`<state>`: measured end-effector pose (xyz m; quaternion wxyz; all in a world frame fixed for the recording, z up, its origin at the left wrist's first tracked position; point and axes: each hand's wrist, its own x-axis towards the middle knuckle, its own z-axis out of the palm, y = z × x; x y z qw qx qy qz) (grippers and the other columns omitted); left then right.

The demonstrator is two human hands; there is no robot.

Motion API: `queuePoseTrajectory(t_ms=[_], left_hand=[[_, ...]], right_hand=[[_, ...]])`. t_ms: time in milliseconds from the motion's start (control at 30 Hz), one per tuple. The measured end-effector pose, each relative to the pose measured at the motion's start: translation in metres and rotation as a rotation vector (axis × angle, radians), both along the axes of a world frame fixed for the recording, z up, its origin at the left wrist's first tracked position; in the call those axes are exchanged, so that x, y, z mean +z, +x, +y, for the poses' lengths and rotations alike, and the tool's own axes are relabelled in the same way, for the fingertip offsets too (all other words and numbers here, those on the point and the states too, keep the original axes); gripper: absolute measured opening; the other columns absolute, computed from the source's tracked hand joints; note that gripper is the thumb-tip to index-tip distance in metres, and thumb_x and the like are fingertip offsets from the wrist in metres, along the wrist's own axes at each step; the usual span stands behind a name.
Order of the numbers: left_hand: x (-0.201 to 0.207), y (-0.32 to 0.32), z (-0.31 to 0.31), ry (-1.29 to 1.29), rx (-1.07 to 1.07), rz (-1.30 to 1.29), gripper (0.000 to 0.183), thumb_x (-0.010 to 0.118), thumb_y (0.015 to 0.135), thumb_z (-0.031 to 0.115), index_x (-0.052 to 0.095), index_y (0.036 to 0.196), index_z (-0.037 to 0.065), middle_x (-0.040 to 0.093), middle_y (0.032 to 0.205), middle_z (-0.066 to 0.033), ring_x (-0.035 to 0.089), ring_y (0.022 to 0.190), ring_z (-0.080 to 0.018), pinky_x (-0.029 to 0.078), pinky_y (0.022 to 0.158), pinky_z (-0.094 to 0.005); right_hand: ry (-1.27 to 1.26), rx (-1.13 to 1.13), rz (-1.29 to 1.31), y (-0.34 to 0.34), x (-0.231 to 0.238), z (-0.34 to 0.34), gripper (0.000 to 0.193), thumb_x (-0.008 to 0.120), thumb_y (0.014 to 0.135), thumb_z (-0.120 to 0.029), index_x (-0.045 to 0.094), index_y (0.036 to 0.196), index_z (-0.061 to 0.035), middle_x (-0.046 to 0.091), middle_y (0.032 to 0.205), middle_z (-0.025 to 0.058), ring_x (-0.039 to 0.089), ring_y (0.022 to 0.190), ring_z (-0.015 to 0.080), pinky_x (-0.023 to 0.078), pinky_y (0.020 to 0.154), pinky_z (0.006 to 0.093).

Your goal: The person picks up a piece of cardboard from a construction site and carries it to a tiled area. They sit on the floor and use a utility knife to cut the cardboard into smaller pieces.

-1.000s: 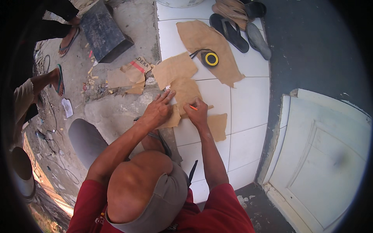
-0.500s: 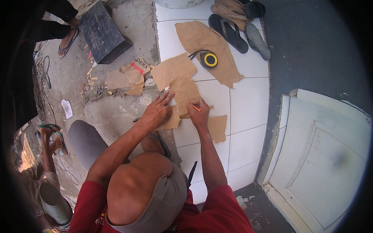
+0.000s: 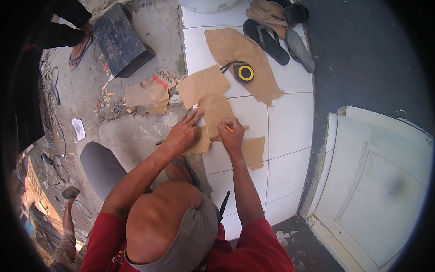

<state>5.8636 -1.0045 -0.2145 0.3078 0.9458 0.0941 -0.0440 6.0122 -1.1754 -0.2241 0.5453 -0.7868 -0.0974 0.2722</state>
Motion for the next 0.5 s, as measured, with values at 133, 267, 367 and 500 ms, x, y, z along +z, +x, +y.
queuePoseTrajectory(t_ms=[133,267,367,500], left_hand=[[0.002,0.002,0.001,0.012,-0.018,0.011,0.025,0.065,0.097,0.017,0.08,0.098,-0.003,0.045,0.17,-0.0182,0.037,0.161,-0.0355,0.039,0.127,-0.0547],[0.0,0.002,-0.001,-0.004,-0.006,0.0,0.025,0.064,0.096,0.015,0.08,0.098,-0.004,0.045,0.17,-0.0179,0.037,0.161,-0.0355,0.04,0.126,-0.0537],[0.0,0.0,0.0,0.022,-0.02,0.024,0.025,0.063,0.096,0.014,0.079,0.098,-0.005,0.045,0.17,-0.018,0.037,0.161,-0.0355,0.041,0.126,-0.0534],[0.003,0.001,-0.001,0.012,-0.02,0.034,0.024,0.063,0.096,0.013,0.08,0.098,-0.004,0.045,0.17,-0.0184,0.037,0.161,-0.0347,0.04,0.127,-0.0529]], right_hand=[[-0.036,0.06,-0.054,0.002,-0.007,-0.007,0.021,0.077,0.095,-0.003,0.059,0.083,-0.0025,0.065,0.073,0.0019,0.055,0.066,0.0042,0.044,0.057,0.0251],[-0.092,0.095,-0.122,0.006,-0.012,-0.015,0.02,0.075,0.097,-0.006,0.059,0.087,-0.001,0.07,0.081,0.0063,0.062,0.072,0.0072,0.052,0.064,0.0278],[0.052,-0.1,0.034,0.007,0.009,-0.018,0.01,0.071,0.101,-0.007,0.064,0.097,-0.0008,0.07,0.085,0.006,0.065,0.071,0.0098,0.055,0.068,0.0261],[-0.057,-0.116,-0.357,0.02,0.038,-0.007,0.027,0.07,0.107,-0.017,0.071,0.127,0.0016,0.075,0.093,0.012,0.073,0.088,0.0256,0.059,0.092,0.0412]])
